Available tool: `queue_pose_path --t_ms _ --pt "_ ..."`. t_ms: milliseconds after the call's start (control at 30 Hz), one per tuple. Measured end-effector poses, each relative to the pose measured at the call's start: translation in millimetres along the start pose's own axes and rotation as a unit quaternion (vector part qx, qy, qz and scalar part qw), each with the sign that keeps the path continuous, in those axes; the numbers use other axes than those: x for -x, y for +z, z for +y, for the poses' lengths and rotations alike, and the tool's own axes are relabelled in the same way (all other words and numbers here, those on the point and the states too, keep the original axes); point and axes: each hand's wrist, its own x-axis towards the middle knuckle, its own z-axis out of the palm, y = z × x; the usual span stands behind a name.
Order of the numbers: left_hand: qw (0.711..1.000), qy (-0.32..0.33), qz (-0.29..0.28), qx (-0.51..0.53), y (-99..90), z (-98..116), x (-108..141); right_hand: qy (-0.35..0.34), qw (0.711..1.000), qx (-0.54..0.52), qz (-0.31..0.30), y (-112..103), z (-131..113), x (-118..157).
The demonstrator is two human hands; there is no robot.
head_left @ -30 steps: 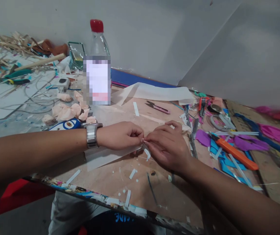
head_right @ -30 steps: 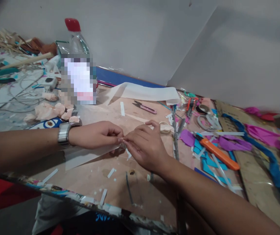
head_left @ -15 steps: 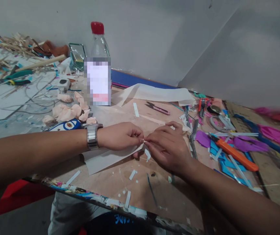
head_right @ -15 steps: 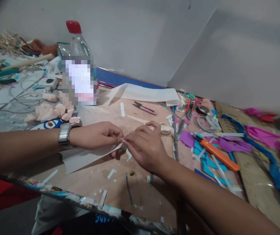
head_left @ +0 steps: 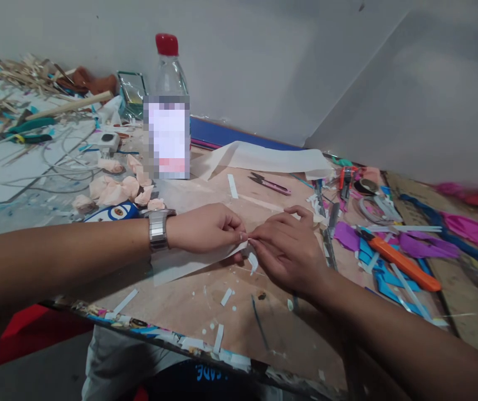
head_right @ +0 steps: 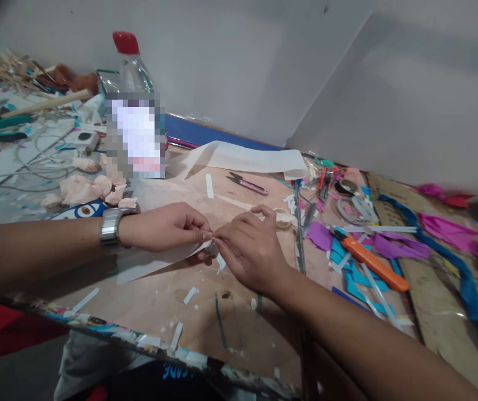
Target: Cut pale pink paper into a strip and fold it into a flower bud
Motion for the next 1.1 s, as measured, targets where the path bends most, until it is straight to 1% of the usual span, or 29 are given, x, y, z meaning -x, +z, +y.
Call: queue_pose_path --t_ms 67,100,133,167,233,267,300,333,467,600,800,867,967,1100 --pt "0.993 0.028 0.046 -0.101 -0.4 1.7 0.8 0.005 1.000 -0.001 -0.002 0.0 0.2 -0.6" --pt "0.990 0.035 0.058 -0.122 -0.3 1.9 0.9 0.006 1.000 -0.002 -0.001 -0.1 0.3 -0.9" --pt "0.991 0.033 0.058 -0.115 -0.1 1.6 0.9 0.006 1.000 -0.001 0.002 -0.1 0.3 -1.1" --pt "0.995 0.023 0.049 -0.081 0.3 1.0 0.6 0.006 1.000 0.000 0.004 -0.1 0.4 -1.3" --pt "0.999 -0.009 0.006 0.033 1.2 -0.9 -0.1 0.002 1.000 0.004 0.009 -0.1 0.4 -1.4" --pt "0.995 -0.021 -0.019 0.092 1.5 -1.9 -0.4 0.000 1.000 0.005 0.013 -0.1 0.5 -1.4" --pt "0.990 -0.029 -0.041 0.135 1.5 -2.6 -0.6 -0.002 1.000 0.006 0.017 -0.1 0.5 -1.2" --pt "0.986 -0.029 -0.057 0.155 1.3 -3.0 -0.7 -0.003 1.000 0.005 0.020 -0.1 0.6 -1.1" --pt "0.991 0.000 -0.063 0.120 -1.2 -2.8 -0.5 -0.002 1.000 -0.013 0.018 0.0 1.2 -0.3" --pt "0.983 -0.016 -0.079 0.163 -2.3 -3.2 -1.2 -0.003 0.999 -0.025 0.023 0.1 1.7 0.3" --pt "0.984 0.001 -0.061 0.165 0.1 -4.0 -1.2 -0.013 0.999 -0.023 0.023 -0.2 1.3 -0.8" --pt "0.989 0.004 -0.045 0.139 0.0 -3.5 -1.0 -0.014 0.999 -0.019 0.031 0.0 0.9 -1.2" --pt "0.999 0.026 0.002 0.035 -0.8 -2.0 -0.5 -0.010 0.999 -0.014 0.033 0.3 0.2 -1.2" --pt "0.992 0.050 0.061 -0.096 0.3 1.0 1.3 0.000 1.000 -0.009 0.015 0.4 -0.3 -0.6"
